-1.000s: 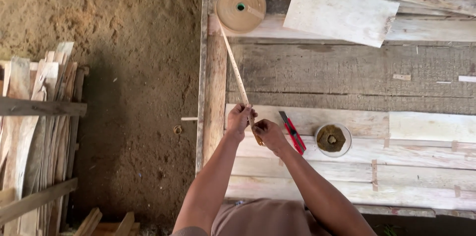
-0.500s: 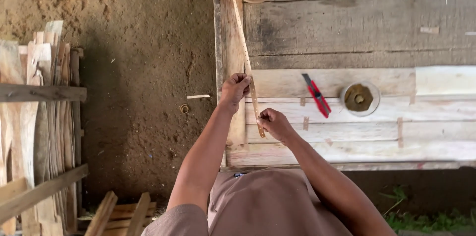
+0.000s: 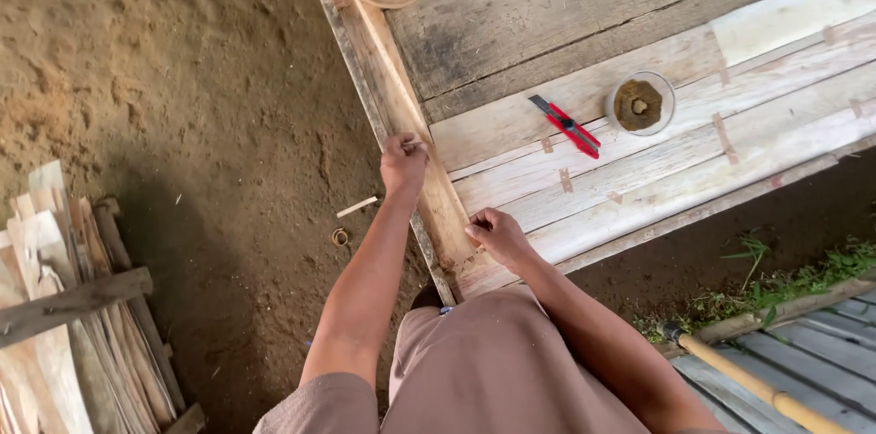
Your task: The person applies a brown paste from a small container onto wooden planks using a small stick. They repeatedly dip the stick into the container and spread the paste along the edges of the planks on a wooden workbench.
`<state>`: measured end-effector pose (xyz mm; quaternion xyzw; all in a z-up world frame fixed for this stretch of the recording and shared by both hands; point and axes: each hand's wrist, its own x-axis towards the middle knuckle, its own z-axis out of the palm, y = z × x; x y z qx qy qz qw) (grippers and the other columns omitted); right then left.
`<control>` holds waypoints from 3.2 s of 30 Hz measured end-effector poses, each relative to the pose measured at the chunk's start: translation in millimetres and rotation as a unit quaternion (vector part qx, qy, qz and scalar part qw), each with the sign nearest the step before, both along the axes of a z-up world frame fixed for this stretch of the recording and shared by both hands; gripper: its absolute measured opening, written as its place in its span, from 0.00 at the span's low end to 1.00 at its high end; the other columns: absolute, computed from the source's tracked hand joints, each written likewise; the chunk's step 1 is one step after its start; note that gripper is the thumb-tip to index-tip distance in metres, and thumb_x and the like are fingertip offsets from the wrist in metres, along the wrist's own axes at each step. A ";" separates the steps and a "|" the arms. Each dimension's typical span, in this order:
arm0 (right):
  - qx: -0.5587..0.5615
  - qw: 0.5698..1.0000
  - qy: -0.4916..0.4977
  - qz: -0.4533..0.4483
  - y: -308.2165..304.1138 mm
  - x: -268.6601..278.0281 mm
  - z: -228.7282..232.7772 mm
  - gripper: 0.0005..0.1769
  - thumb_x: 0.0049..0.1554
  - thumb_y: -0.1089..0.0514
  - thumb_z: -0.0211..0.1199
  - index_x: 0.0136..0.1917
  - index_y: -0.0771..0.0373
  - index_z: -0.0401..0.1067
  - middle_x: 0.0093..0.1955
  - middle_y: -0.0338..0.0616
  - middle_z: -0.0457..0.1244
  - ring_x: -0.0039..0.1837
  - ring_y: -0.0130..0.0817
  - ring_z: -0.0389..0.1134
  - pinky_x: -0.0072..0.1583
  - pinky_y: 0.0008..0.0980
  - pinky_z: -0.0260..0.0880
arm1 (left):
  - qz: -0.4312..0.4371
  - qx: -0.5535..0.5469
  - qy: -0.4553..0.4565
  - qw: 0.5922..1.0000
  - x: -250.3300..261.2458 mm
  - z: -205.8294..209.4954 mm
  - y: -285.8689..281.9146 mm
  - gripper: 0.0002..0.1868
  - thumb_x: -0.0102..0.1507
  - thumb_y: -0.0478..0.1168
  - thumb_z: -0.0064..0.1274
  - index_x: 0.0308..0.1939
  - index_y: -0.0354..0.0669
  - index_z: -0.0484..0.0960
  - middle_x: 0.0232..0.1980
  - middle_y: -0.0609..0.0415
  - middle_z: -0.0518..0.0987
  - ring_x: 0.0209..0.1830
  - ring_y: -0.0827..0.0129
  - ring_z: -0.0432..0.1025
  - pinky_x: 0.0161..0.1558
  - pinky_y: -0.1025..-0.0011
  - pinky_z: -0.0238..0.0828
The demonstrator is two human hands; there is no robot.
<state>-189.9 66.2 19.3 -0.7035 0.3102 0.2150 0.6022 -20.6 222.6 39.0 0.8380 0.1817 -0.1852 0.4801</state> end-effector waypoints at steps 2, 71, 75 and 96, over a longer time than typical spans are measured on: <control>0.000 1.000 0.004 -0.012 0.6 -0.8 -4.2 0.15 0.55 0.54 0.71 0.51 0.66 0.79 0.46 0.57 0.68 0.46 0.42 0.72 0.43 0.35 0.80 | -0.024 0.009 -0.046 0.999 6.8 -5.7 0.9 0.15 0.62 0.42 0.57 0.53 0.51 0.82 0.43 0.54 0.86 0.46 0.58 0.82 0.52 0.57 0.78; 0.019 0.999 0.041 -0.022 8.2 -4.7 -19.1 0.16 0.57 0.52 0.67 0.52 0.65 0.79 0.37 0.52 0.70 0.35 0.36 0.75 0.39 0.30 0.76 | -0.342 0.165 -0.100 0.920 76.7 -40.9 -3.4 0.14 0.65 0.40 0.55 0.54 0.61 0.83 0.47 0.55 0.74 0.51 0.55 0.77 0.53 0.59 0.76; 0.034 0.998 0.034 -0.027 1.4 -9.3 -16.7 0.15 0.55 0.54 0.69 0.50 0.68 0.80 0.37 0.55 0.69 0.36 0.37 0.75 0.40 0.29 0.77 | -0.354 0.179 -0.107 0.912 78.9 -63.3 -1.7 0.10 0.65 0.41 0.55 0.49 0.60 0.83 0.47 0.54 0.72 0.53 0.53 0.76 0.53 0.57 0.77; -0.048 0.997 0.026 0.049 -9.6 -7.4 -2.8 0.20 0.49 0.46 0.74 0.52 0.54 0.82 0.43 0.45 0.72 0.49 0.40 0.75 0.54 0.39 0.73 | -0.368 0.227 -0.124 0.893 89.0 -55.9 -7.1 0.05 0.70 0.38 0.48 0.42 0.55 0.69 0.49 0.57 0.66 0.47 0.49 0.77 0.48 0.54 0.78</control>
